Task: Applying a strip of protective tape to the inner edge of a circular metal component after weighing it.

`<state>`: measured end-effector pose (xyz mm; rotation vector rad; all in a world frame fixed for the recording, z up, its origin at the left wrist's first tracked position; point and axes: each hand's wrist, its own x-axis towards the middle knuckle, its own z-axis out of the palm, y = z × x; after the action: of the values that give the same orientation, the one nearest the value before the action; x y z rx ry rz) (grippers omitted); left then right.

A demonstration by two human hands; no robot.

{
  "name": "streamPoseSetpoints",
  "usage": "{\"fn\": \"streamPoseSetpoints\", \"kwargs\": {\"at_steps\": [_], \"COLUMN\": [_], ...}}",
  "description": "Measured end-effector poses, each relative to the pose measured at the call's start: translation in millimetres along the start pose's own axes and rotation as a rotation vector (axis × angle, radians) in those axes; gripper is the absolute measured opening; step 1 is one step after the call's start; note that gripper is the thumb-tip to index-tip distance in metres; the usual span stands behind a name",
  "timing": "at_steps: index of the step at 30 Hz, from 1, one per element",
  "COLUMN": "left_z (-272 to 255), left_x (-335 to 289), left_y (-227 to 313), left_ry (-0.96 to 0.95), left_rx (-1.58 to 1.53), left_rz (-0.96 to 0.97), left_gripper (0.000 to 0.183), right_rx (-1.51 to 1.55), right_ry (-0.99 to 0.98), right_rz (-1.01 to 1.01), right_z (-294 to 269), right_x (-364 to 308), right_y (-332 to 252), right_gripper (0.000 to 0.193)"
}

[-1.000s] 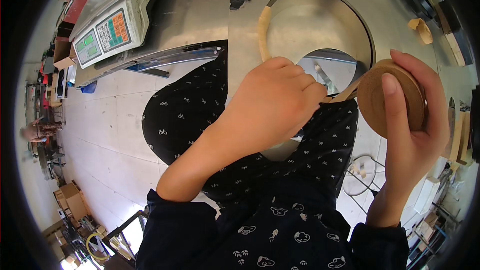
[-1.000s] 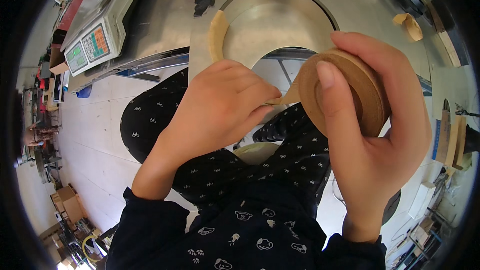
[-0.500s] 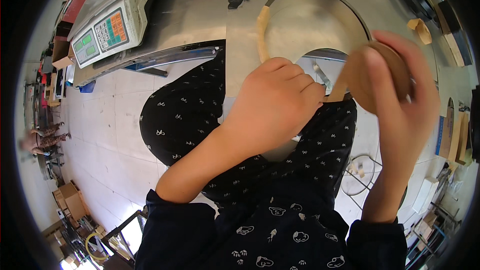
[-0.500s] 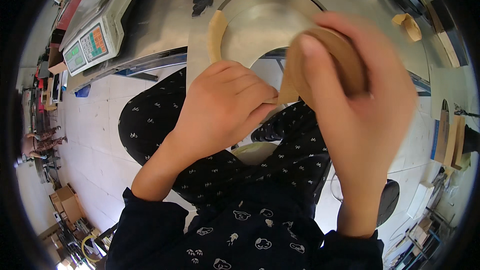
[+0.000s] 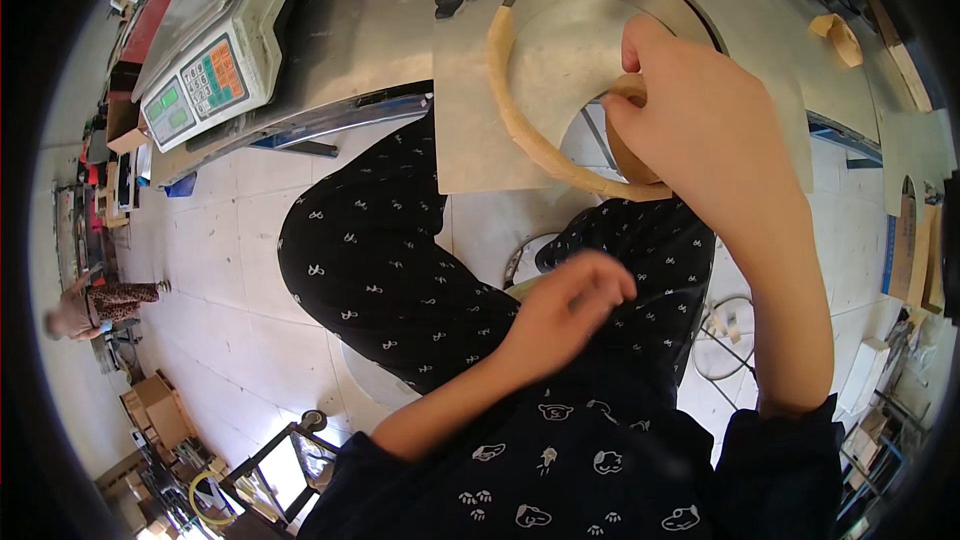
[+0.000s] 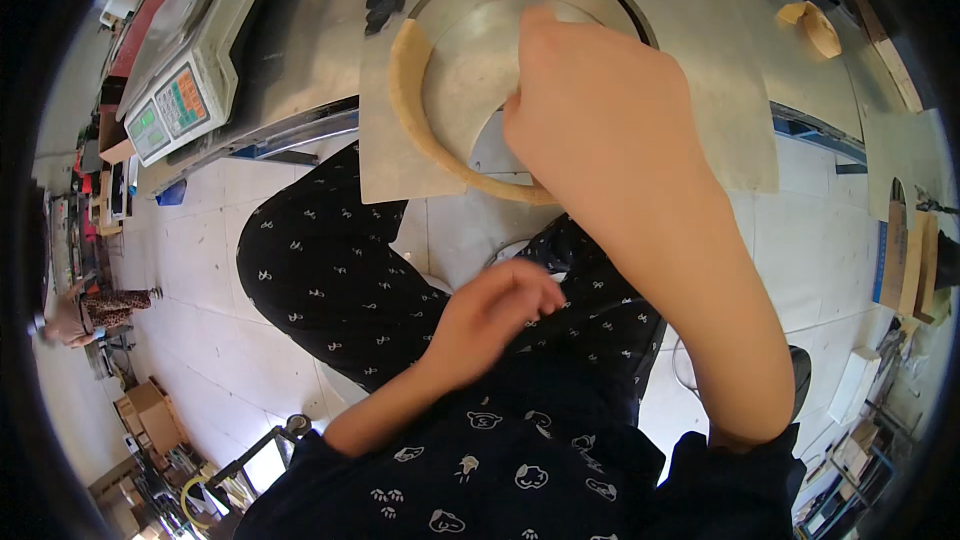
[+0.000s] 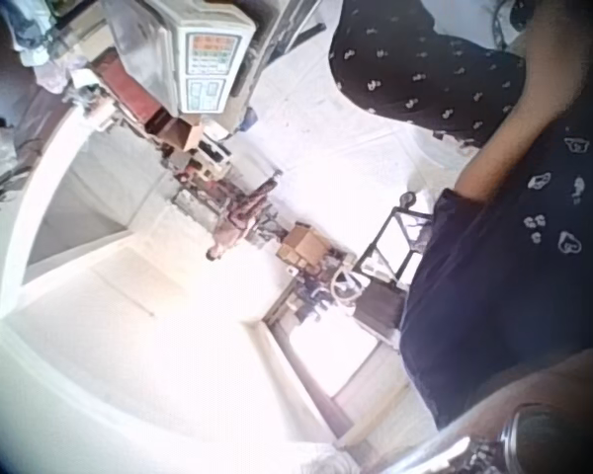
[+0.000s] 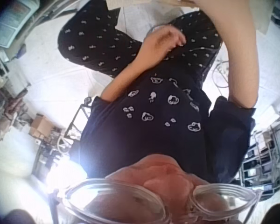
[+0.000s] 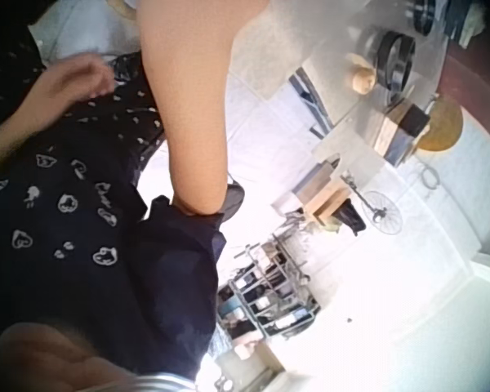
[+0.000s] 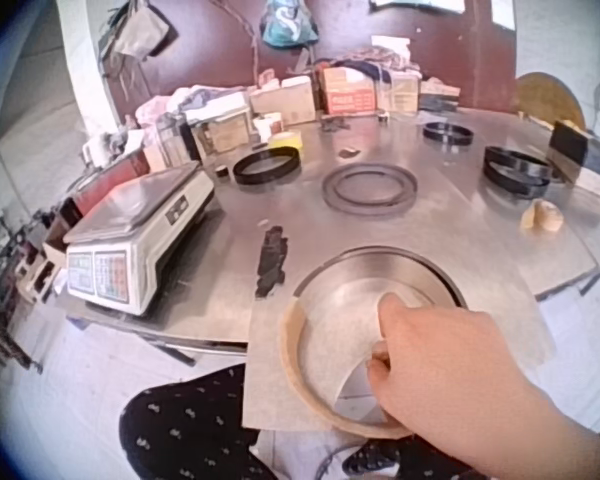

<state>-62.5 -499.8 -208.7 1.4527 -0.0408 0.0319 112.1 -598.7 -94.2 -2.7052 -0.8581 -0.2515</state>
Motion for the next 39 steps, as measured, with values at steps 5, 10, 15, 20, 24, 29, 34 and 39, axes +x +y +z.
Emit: {"fn": "streamPoseSetpoints", "kwargs": {"at_steps": [5, 10, 15, 20, 24, 29, 34, 39], "left_z": [20.1, 23.6, 11.6, 10.5, 18.4, 35.2, 43.5, 39.0], "left_x": [74.0, 113.3, 118.1, 115.5, 93.0, 53.6, 23.6, 10.3], "left_y": [-37.1, -37.2, -47.7, -72.3, -102.5, -119.0, -112.4, -126.0], "left_ry": [0.017, -0.052, -0.072, -0.183, -0.059, -0.032, -0.143, -0.149], "left_rx": [-1.135, -1.273, -0.958, -1.276, -1.454, -1.381, -1.189, -1.243], "left_rz": [-0.304, -0.2, -0.191, -0.078, -0.174, -0.258, -0.375, -0.443], "left_gripper": [0.049, 0.05, 0.056, 0.042, 0.043, 0.047, 0.056, 0.062], "right_rx": [0.0, -0.051, -0.118, 0.144, 0.291, 0.493, 0.566, 0.591], "right_ry": [-0.164, -0.199, -0.177, 0.118, 0.23, 0.217, 0.166, 0.188], "right_rz": [0.012, 0.051, 0.028, -0.082, -0.109, 0.107, 0.138, 0.235], "right_z": [-4.6, 6.5, 3.5, 0.2, -17.9, 10.4, 65.7, 76.7], "right_x": [5.8, 15.6, 16.4, -5.6, -45.3, -135.2, -168.4, -180.6], "right_y": [5.9, 5.1, 2.4, 12.3, 23.5, 35.9, 27.3, 18.9], "right_gripper": [0.022, 0.024, 0.026, 0.024, 0.018, 0.043, 0.06, 0.049]}}
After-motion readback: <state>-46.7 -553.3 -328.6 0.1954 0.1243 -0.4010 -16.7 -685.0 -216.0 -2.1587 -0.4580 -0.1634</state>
